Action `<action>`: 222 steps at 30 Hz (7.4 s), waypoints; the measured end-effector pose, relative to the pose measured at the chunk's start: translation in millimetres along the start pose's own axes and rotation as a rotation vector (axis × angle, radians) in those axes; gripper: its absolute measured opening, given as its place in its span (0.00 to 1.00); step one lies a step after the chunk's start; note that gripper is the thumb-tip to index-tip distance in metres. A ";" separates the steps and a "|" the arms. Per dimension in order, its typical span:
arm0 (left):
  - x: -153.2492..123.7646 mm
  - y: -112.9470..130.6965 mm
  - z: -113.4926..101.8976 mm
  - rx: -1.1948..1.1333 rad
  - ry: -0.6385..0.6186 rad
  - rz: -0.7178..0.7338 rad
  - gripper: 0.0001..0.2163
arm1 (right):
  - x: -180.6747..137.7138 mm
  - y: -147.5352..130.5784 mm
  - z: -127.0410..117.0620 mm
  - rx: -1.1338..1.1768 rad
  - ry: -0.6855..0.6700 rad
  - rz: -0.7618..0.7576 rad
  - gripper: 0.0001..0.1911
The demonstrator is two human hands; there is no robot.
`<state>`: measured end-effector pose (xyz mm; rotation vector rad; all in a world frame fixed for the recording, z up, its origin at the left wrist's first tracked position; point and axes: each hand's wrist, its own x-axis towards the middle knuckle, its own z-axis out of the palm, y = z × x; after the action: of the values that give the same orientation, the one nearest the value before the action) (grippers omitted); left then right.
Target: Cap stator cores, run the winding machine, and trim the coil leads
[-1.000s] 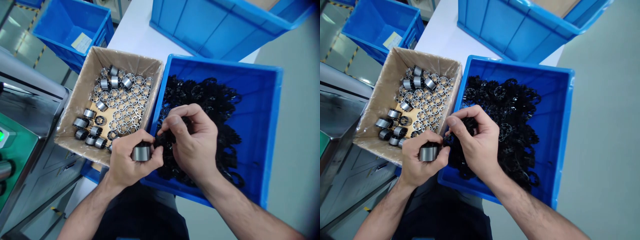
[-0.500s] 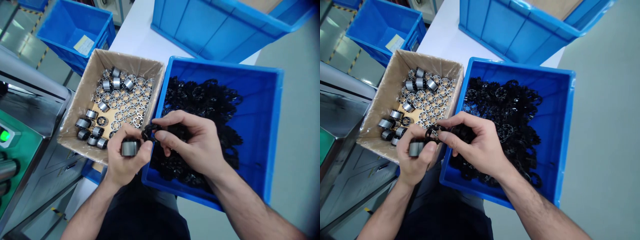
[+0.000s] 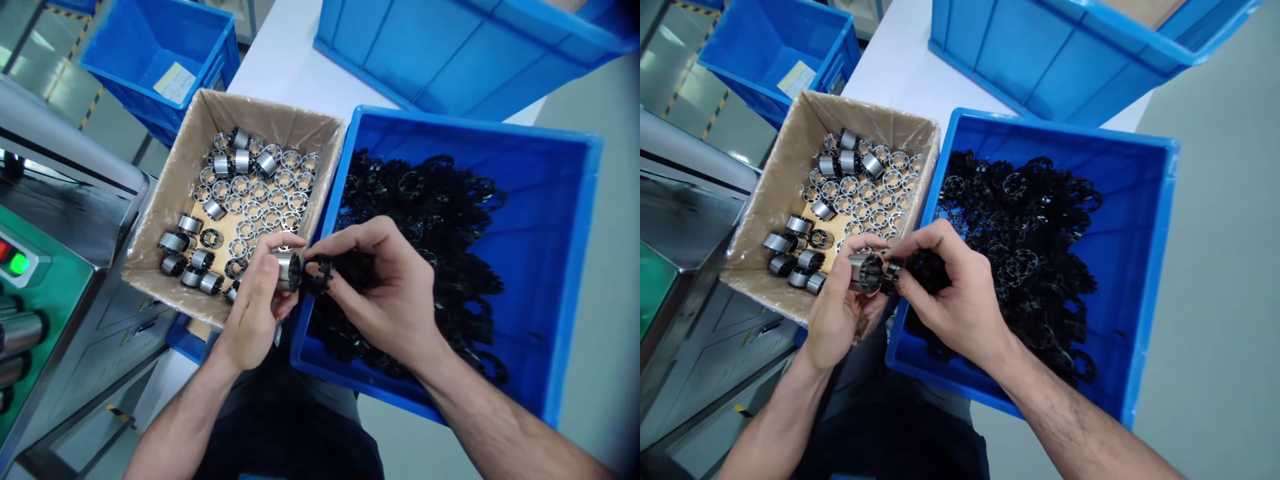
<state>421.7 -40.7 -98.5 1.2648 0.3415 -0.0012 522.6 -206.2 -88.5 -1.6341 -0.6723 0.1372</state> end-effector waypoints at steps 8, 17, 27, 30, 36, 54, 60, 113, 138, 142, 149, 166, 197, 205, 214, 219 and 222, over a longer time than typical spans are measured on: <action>-4.8 0.2 -0.9 0.099 0.055 0.006 0.25 | 2.4 -3.4 4.8 -0.054 0.022 -0.110 0.13; -3.7 1.0 -4.6 0.149 -0.031 0.083 0.20 | -2.3 -6.4 7.5 -0.141 -0.006 -0.178 0.16; -0.9 63.6 -95.4 1.635 0.100 0.219 0.20 | 10.0 5.2 -9.1 0.421 -0.004 0.462 0.11; 24.5 62.5 -94.3 1.728 0.026 0.221 0.13 | 7.9 3.2 -7.5 0.440 -0.111 0.519 0.09; 74.1 48.4 -84.6 1.823 -0.180 0.086 0.12 | 14.8 1.2 -13.8 0.262 -0.218 0.436 0.23; 22.7 48.7 -32.4 0.021 0.119 -0.067 0.13 | 13.7 -7.0 -7.7 0.649 -0.198 0.415 0.21; 16.1 17.5 -8.4 -0.029 0.090 0.025 0.34 | 12.2 -8.0 -5.3 0.557 -0.209 0.392 0.21; 13.9 10.1 -3.8 -0.111 0.195 0.134 0.25 | 9.4 -14.1 -1.9 0.359 0.038 0.278 0.23; -3.6 7.7 2.0 0.022 -0.027 0.041 0.23 | -2.7 -13.1 3.6 -0.086 0.024 -0.075 0.12; -3.7 2.7 0.7 0.048 -0.050 0.078 0.22 | -7.4 -13.8 12.1 -0.119 0.085 -0.116 0.10; 11.7 28.6 -41.1 0.641 0.101 0.248 0.08 | 23.7 4.9 -34.8 -0.404 0.007 0.091 0.05; 22.1 31.4 -25.3 -0.157 0.138 -0.063 0.19 | 34.5 42.7 -48.4 -0.977 -0.913 0.533 0.20; 6.5 -0.3 -11.6 -0.001 0.078 0.030 0.23 | 6.1 -6.1 -4.7 0.239 -0.168 0.156 0.21; 4.7 3.1 -9.4 0.095 0.043 0.046 0.24 | 3.1 -6.6 -1.2 0.196 -0.157 0.127 0.19; 1.3 1.2 -12.8 0.131 -0.023 0.075 0.23 | 2.9 -3.0 1.1 0.291 -0.165 0.259 0.14; -0.1 4.0 -14.2 0.114 -0.065 0.054 0.24 | 5.1 -5.4 -2.9 0.324 -0.184 0.254 0.13; 4.5 8.8 -13.5 0.046 -0.083 0.021 0.29 | 9.7 -10.4 -10.4 0.398 -0.121 0.323 0.11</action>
<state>424.2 -24.6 -95.0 1.3098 0.2579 -0.0443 531.8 -210.1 -74.0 -1.3435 -0.4324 0.5727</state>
